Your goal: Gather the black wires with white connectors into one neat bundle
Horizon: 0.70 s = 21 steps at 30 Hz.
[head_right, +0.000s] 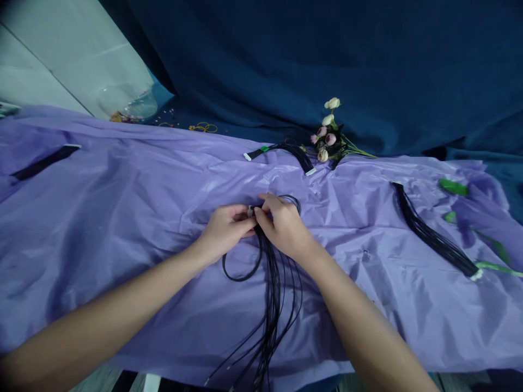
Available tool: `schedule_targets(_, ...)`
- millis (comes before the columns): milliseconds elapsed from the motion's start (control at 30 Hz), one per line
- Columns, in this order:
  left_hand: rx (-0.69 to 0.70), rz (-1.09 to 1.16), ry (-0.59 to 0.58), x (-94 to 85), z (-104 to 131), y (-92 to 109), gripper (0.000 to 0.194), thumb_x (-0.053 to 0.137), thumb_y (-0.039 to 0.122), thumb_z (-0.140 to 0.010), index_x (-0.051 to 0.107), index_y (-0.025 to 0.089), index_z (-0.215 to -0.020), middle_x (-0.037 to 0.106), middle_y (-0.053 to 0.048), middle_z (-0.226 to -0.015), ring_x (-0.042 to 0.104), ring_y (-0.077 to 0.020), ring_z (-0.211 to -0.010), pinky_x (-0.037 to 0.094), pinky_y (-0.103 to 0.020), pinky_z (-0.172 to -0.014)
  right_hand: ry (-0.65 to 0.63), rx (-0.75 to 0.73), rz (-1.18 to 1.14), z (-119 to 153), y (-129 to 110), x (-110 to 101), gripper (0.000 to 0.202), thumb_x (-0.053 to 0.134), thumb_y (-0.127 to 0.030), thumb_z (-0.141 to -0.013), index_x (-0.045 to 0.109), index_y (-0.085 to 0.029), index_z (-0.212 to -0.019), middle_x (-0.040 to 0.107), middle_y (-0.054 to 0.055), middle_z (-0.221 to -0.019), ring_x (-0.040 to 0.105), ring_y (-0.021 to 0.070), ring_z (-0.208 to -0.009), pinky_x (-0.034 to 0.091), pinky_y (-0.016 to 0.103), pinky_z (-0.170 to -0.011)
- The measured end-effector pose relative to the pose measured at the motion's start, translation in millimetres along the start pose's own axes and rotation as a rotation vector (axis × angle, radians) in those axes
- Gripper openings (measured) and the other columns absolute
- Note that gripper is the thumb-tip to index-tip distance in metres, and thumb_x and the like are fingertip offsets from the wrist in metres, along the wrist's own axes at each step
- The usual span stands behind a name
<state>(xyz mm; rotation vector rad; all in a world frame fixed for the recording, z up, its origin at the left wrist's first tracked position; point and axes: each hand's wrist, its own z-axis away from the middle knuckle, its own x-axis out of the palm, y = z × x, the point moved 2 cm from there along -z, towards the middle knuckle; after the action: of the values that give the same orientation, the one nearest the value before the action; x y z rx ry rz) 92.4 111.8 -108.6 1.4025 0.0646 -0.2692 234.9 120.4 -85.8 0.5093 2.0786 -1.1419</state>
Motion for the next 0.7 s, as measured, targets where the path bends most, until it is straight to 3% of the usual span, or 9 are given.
schedule_targets(700, 0.082, -0.104, 0.017, -0.1, -1.0, -4.8, 0.011, 0.059, 0.026, -0.073, 0.062, 0.017, -0.067, 0.061, -0.001, -0.06, 0.057, -0.0126, -0.059, 0.045, -0.024, -0.056, 0.001, 0.054, -0.054, 0.8, -1.5, 1.0, 0.019, 0.05, -0.019, -0.085, 0.047, -0.021, -0.066, 0.07, 0.011, -0.105, 0.063, 0.0232, -0.109, 0.049, 0.038, -0.089)
